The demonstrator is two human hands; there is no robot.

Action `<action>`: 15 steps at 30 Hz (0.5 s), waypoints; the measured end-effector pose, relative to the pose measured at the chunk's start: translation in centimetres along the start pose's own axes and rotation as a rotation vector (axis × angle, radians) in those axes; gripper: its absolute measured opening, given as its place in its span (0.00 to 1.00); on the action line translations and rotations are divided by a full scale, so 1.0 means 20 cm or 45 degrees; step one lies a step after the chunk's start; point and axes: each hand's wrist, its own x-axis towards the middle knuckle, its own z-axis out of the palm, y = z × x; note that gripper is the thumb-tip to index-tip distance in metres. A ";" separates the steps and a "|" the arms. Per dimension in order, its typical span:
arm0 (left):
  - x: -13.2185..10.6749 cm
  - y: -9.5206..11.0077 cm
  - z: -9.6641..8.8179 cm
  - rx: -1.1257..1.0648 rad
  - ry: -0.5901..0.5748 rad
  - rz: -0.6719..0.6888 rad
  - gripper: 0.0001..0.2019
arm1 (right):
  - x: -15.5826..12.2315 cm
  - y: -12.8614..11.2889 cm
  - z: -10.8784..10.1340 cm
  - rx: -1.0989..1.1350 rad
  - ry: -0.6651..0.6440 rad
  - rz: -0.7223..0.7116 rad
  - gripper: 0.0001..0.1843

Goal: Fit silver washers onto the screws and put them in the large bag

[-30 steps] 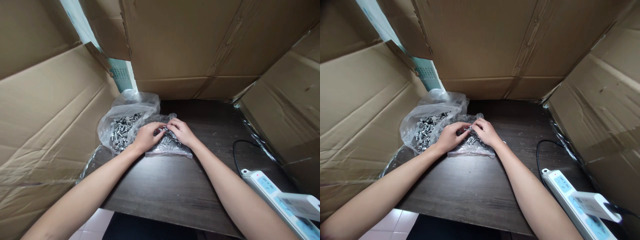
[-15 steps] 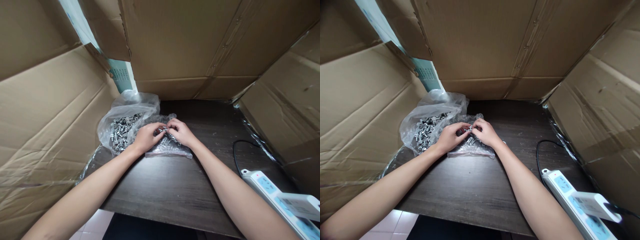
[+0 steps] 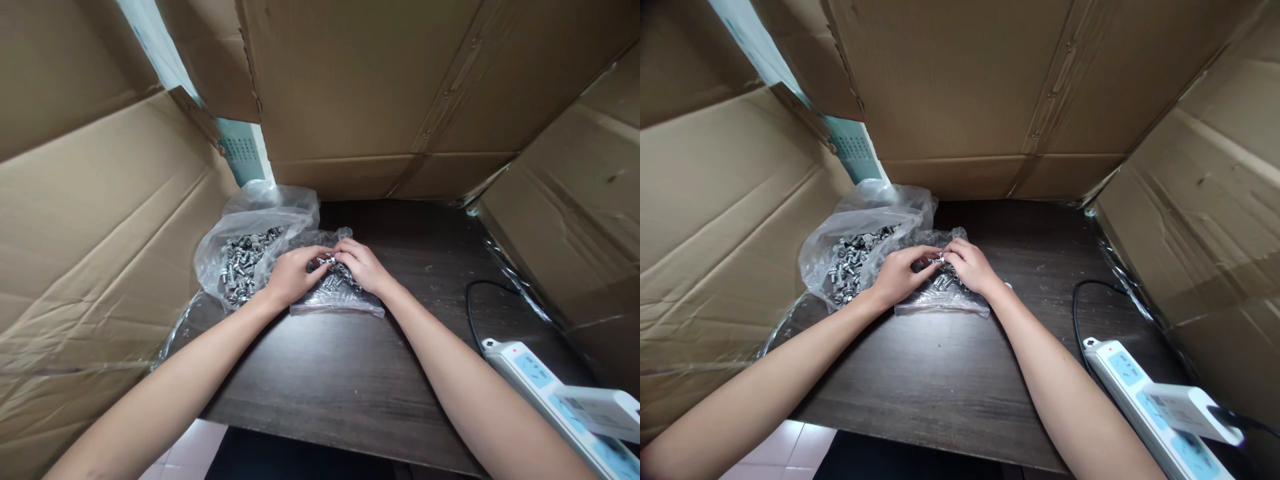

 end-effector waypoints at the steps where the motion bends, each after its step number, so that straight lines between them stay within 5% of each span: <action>1: 0.00 0.00 0.00 0.001 -0.004 -0.004 0.11 | 0.00 0.00 0.00 -0.004 0.003 -0.001 0.09; 4: 0.00 0.00 0.00 0.008 -0.016 -0.005 0.11 | 0.00 0.02 0.00 -0.004 0.008 -0.015 0.07; 10: 0.00 -0.01 0.00 0.004 -0.012 0.008 0.11 | 0.00 0.02 0.01 -0.038 -0.023 0.012 0.18; 15: 0.00 0.00 0.00 0.020 -0.007 -0.002 0.10 | 0.00 0.00 0.00 -0.030 0.010 0.013 0.10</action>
